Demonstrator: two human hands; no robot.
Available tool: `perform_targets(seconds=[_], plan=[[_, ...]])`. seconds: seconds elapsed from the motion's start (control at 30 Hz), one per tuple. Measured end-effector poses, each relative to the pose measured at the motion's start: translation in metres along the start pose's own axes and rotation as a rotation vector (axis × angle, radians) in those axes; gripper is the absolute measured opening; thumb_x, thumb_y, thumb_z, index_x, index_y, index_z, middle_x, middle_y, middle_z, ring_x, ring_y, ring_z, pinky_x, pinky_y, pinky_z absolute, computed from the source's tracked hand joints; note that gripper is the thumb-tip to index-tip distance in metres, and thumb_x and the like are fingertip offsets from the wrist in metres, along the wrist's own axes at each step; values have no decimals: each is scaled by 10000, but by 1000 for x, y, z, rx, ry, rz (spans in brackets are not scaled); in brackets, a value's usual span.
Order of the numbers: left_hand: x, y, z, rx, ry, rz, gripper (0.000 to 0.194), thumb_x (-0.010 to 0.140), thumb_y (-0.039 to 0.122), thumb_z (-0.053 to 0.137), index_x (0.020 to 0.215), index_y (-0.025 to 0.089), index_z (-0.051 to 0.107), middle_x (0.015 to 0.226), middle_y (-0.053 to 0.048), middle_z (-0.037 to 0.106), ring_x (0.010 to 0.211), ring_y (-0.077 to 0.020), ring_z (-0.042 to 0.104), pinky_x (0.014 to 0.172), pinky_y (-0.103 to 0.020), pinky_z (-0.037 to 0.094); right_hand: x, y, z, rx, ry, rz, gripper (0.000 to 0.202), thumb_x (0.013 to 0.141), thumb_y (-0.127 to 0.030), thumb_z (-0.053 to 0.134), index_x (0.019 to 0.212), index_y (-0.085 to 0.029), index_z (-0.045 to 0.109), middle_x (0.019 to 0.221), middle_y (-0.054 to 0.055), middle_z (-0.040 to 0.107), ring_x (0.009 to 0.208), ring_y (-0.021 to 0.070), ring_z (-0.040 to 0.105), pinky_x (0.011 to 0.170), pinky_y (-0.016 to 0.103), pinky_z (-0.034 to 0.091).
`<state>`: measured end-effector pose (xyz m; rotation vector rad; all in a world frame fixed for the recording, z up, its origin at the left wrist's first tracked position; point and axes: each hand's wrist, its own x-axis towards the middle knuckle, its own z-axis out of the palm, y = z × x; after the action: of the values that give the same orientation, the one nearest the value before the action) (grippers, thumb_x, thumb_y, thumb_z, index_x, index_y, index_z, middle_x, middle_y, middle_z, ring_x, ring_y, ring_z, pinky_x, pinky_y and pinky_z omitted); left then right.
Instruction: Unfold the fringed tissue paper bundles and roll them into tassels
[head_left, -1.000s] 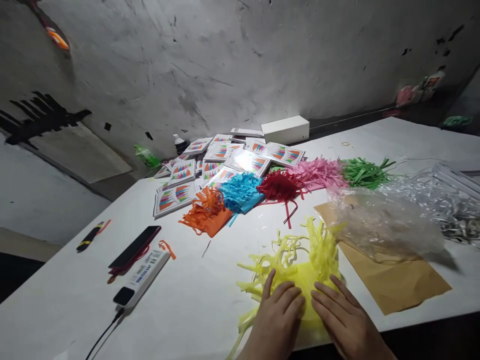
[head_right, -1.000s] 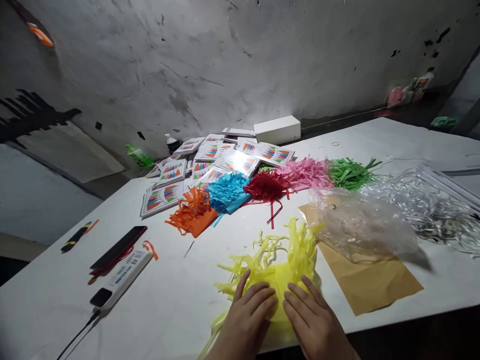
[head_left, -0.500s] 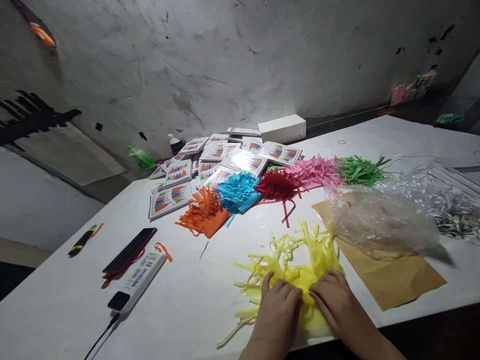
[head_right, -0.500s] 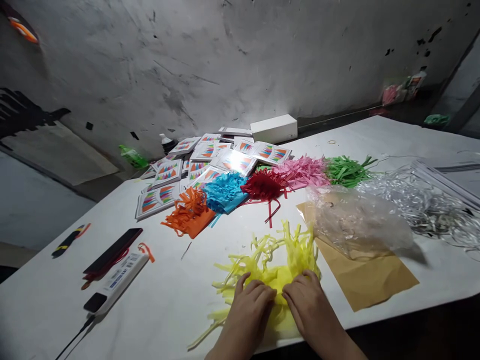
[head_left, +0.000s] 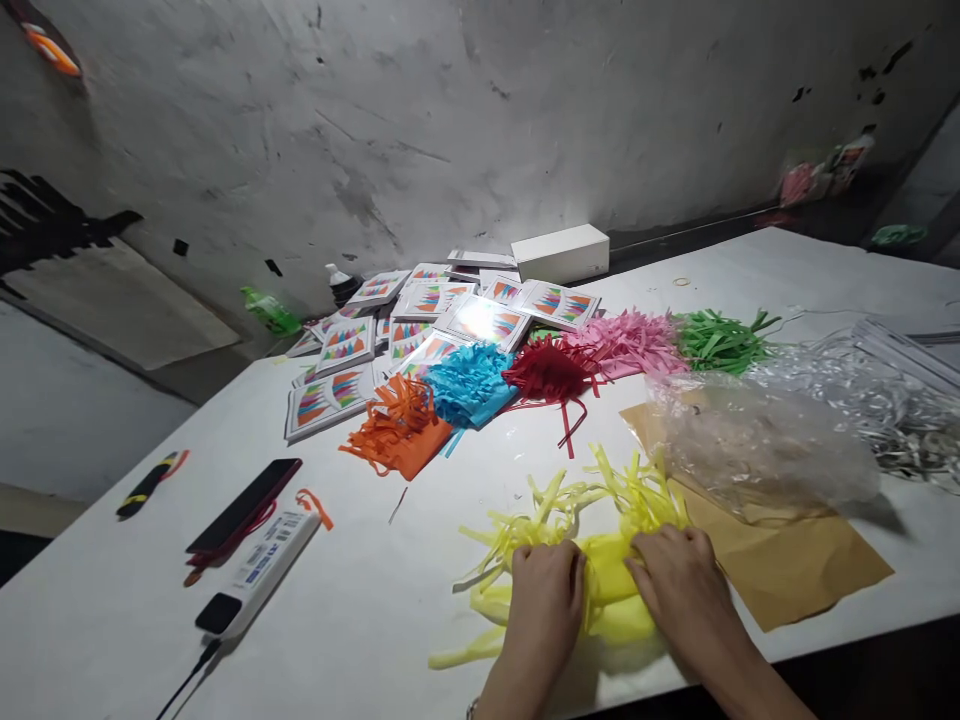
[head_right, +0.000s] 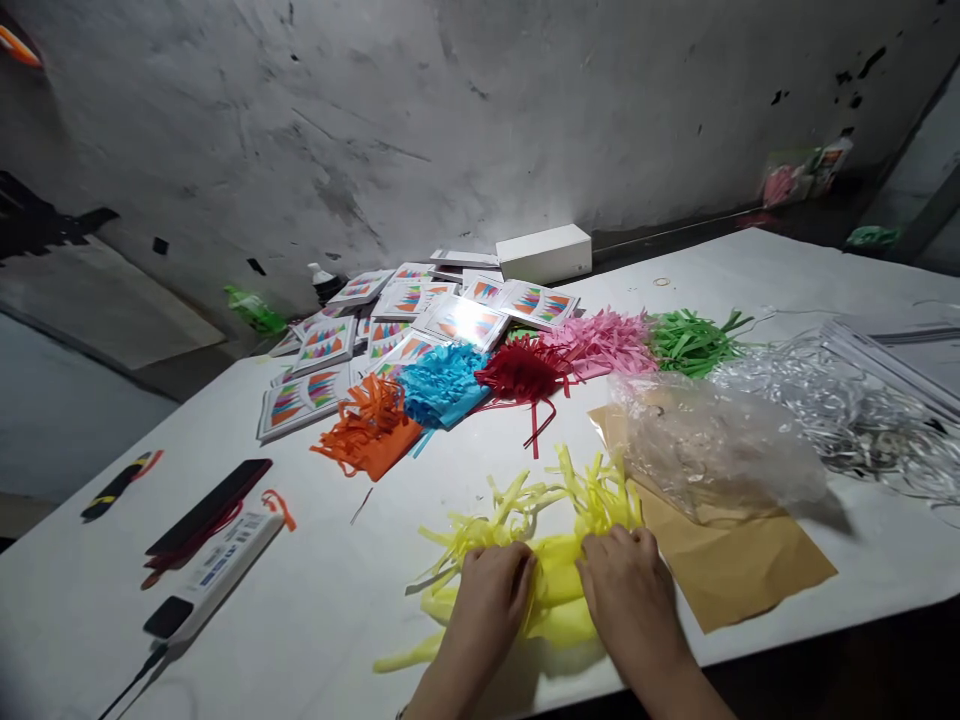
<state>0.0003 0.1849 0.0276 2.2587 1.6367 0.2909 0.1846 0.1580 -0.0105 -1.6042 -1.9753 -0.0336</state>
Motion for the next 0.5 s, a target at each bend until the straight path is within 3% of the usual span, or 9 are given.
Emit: perform_targets(seconds=[0.07,0.13,0.23,0.33,0.4,0.5], plan=[[1,1,1,-6,-25,-22,281,952,167,417,804,205,652,770,-53,755,745,-232,682,773,-413,441,-2,-4,-2,-7,65,-30,184,935,-162,490,978,-238,652,900,64,742,911,298,677,925,551,397],[1,2,2,-17,-40,-36,289,956,171,412,796,204,650,771,-53,753,757,-234,683,795,-424,446,-6,-7,-4,35,107,-186,250,950,-143,448,1033,-248,660,977,45,763,1007,265,680,1029,520,376],[2,0,2,-43,-38,-44,252,948,165,426,876,218,662,819,-39,768,795,-229,691,823,-419,454,-9,-10,-3,86,85,-412,286,949,-124,431,1034,-232,681,943,6,780,969,214,702,1045,440,424],[1,-14,-5,-47,-8,-73,278,902,107,448,1056,224,648,889,-40,779,862,-240,704,882,-456,448,-10,-10,3,77,56,-423,274,921,-98,461,1034,-192,692,927,25,780,912,217,713,1024,441,480],[-3,-28,-14,-2,104,-114,329,874,72,445,1109,207,632,921,-63,775,912,-265,705,920,-515,430,-10,-9,7,79,59,-427,277,899,-65,472,1019,-177,694,916,37,779,893,220,715,1009,441,506],[-15,-38,-31,99,412,-79,344,880,67,439,1146,199,611,1061,-110,745,1036,-286,673,985,-565,402,-9,-11,11,97,55,-422,280,888,-38,470,982,-180,692,877,39,771,853,219,710,1011,451,511]])
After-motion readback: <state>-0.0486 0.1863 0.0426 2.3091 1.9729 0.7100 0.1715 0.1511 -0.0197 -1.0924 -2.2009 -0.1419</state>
